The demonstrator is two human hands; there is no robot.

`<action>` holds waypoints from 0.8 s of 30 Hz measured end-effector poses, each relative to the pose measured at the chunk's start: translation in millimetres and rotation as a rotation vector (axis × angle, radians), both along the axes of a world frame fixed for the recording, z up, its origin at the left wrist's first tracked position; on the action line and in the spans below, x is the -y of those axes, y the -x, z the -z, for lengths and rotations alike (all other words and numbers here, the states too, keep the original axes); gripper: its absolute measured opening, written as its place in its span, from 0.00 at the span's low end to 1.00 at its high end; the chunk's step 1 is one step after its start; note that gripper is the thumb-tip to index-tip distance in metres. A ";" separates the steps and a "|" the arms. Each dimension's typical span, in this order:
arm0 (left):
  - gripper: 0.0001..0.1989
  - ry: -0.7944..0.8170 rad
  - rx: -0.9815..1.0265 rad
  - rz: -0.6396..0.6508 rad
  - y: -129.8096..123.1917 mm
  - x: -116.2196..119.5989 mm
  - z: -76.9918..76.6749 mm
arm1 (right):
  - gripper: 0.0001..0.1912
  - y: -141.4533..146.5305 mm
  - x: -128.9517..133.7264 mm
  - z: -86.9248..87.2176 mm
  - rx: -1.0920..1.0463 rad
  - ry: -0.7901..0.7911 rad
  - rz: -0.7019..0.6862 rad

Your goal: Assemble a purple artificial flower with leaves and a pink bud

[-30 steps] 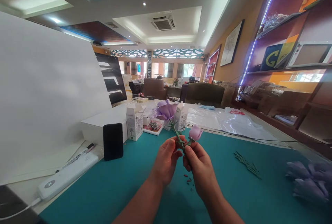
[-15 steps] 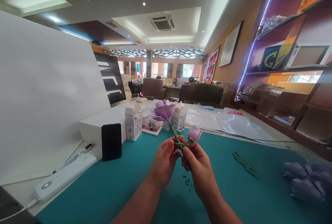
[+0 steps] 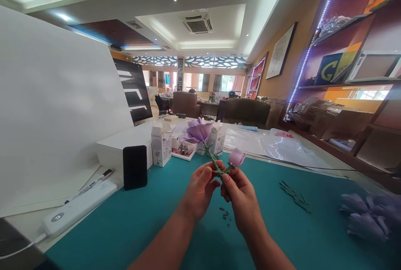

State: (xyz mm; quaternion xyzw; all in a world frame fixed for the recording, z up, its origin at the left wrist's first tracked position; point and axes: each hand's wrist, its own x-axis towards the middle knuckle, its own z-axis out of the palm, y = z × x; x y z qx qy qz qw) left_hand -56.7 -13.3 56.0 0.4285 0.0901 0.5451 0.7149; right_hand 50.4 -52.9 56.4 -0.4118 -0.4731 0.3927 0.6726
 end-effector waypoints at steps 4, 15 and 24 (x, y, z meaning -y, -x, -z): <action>0.20 -0.007 0.001 0.014 -1.2 2.1 -1.2 | 0.17 -3.6 2.5 -1.6 0.067 0.013 0.013; 0.26 0.067 -0.149 -0.053 -4.2 -2.7 -3.2 | 0.16 -66.2 28.6 -0.6 0.136 -0.012 0.236; 0.28 0.105 -0.398 -0.145 -14.0 5.6 -7.2 | 0.16 -169.8 96.1 29.7 0.404 0.166 0.646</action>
